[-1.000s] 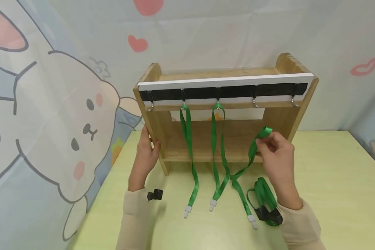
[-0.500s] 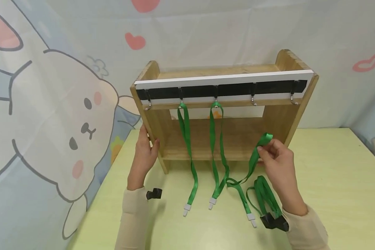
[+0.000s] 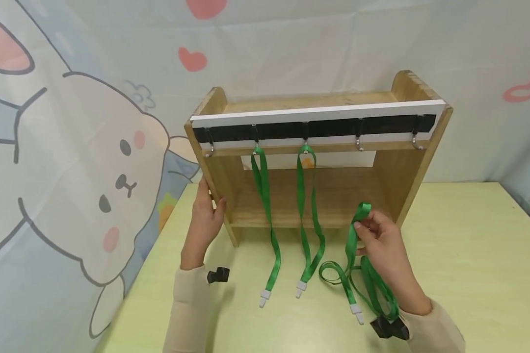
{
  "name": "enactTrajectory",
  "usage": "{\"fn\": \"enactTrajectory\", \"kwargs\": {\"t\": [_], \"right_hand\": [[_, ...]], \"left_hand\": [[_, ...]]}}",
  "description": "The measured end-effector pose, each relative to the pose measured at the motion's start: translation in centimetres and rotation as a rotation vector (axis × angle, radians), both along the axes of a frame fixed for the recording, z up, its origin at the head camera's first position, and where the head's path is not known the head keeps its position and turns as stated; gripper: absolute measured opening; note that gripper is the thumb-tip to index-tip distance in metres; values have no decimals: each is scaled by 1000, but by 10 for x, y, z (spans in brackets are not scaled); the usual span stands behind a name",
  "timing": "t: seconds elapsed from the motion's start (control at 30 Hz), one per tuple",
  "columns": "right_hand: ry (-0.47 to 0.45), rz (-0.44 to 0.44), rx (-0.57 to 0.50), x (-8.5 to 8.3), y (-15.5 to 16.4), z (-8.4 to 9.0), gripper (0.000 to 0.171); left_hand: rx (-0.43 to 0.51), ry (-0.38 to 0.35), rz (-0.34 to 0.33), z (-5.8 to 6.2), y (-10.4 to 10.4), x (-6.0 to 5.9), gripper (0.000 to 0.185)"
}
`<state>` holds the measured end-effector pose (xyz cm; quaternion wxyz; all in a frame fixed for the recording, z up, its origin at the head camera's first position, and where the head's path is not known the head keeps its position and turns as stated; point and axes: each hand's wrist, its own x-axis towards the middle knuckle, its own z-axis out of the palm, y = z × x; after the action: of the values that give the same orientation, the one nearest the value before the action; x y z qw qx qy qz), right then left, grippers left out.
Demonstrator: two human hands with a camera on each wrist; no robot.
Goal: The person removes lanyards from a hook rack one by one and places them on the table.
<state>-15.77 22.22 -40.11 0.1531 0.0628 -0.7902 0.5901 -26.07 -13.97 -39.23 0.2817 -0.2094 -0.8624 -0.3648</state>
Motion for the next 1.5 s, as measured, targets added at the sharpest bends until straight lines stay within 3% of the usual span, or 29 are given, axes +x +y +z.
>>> {"fn": "enactTrajectory", "kwargs": {"t": [0.27,0.63,1.27,1.5], "right_hand": [[-17,90,-3,1,-5,-9,15],[-174,220,34,-6,-11,-15,16],[-391,301,125,-8,-20,-42,8],[-427,310,250,-7,-21,-51,9]], "left_hand": [[6,26,-4,-1,-1,2,67],[-4,2,9,3,-1,-1,67],[-4,-55,8,1,0,0,68],[-8,-36,4,0,0,-1,68]]}}
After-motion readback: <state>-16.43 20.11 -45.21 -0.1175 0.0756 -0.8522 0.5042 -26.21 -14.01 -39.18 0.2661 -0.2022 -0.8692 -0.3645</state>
